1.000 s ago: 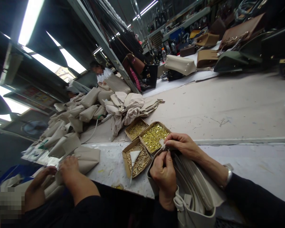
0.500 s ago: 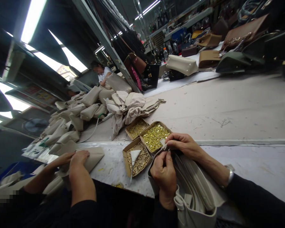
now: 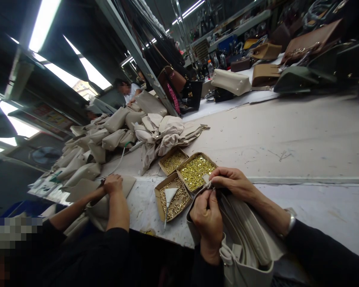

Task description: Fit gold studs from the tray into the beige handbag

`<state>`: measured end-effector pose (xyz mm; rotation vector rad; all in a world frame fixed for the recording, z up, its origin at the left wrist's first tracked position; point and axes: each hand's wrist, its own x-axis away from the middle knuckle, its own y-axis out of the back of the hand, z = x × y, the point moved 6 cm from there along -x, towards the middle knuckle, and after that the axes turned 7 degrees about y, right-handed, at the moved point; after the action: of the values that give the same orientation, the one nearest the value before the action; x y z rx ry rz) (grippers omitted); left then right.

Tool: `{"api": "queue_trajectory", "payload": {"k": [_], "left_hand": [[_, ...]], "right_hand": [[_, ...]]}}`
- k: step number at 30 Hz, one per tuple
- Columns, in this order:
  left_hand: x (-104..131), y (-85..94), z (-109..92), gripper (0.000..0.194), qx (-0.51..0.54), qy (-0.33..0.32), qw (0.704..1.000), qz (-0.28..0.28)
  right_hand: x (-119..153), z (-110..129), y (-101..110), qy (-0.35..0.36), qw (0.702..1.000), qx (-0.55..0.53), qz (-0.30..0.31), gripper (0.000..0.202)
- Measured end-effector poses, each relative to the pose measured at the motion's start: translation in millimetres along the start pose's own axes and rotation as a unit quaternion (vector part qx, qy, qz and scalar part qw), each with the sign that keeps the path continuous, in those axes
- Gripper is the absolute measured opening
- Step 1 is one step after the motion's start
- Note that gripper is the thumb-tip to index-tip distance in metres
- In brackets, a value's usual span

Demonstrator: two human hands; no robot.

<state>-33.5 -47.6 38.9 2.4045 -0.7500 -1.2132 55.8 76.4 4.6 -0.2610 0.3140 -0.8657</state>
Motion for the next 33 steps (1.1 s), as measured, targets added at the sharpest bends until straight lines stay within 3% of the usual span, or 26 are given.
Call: {"api": "queue_trajectory", "payload": {"k": [33], "left_hand": [[-1.0, 1.7, 4.8, 0.018, -0.003, 0.065, 0.998, -0.001]], "right_hand": [[1.0, -1.1, 0.2, -0.01, 1.0, 0.004, 0.004, 0.025]]}}
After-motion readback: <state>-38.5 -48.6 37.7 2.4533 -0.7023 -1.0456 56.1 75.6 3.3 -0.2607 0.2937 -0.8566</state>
